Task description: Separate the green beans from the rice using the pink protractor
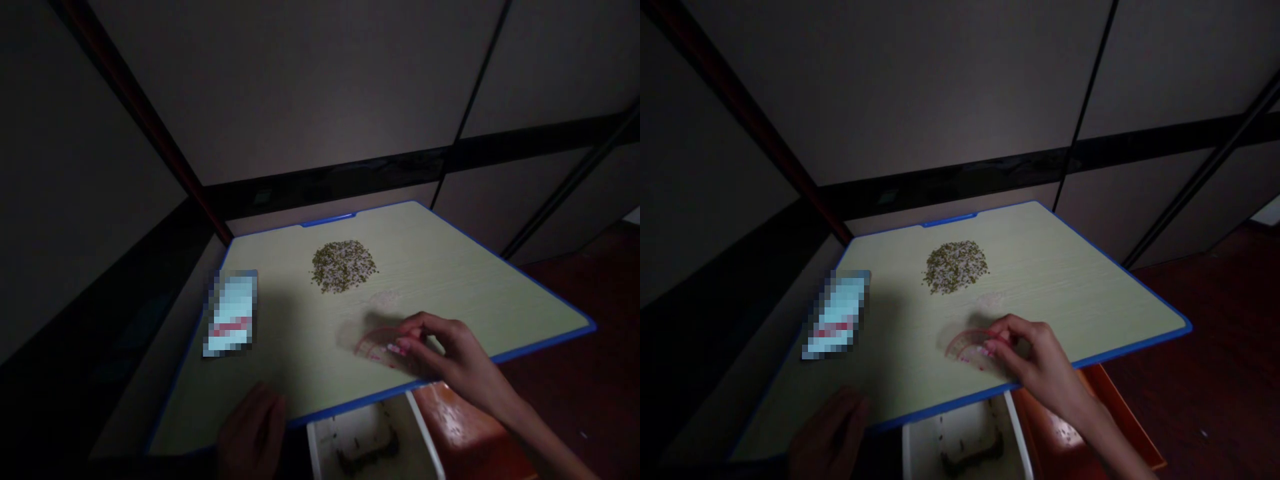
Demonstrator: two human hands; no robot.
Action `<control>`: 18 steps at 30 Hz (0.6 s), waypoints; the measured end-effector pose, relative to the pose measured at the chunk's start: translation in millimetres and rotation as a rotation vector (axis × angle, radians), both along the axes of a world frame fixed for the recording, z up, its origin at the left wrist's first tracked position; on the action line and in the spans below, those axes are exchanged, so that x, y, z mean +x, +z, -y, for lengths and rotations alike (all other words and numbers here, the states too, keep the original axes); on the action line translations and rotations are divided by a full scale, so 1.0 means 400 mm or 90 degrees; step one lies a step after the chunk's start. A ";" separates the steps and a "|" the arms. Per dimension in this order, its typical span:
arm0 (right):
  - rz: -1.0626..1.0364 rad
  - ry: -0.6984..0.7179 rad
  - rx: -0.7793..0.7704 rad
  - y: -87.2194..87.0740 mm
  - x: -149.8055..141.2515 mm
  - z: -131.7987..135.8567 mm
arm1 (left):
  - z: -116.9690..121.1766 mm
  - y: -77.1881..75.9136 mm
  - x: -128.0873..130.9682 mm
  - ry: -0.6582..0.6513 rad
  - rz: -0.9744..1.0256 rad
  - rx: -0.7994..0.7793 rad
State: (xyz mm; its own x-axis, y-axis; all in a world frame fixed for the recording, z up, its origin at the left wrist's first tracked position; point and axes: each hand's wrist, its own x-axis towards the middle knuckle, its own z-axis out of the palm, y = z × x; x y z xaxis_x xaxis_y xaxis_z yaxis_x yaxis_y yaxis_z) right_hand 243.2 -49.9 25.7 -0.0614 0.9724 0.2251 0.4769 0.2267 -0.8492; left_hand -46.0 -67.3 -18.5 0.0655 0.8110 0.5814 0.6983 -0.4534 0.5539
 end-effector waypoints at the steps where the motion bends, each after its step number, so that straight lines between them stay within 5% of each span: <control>1: -0.008 -0.032 -0.004 -0.002 -0.009 0.000 | -0.021 0.013 0.001 -0.013 -0.012 -0.014; 5: -0.066 -0.073 -0.075 -0.018 -0.093 -0.010 | -0.072 0.043 0.015 -0.087 -0.062 -0.123; 12: 0.004 -0.105 -0.038 -0.012 -0.289 -0.068 | -0.102 0.036 0.013 -0.134 -0.133 -0.260; 18: 0.037 -0.171 -0.067 -0.028 -0.278 -0.092 | -0.103 0.032 0.011 -0.149 -0.150 -0.294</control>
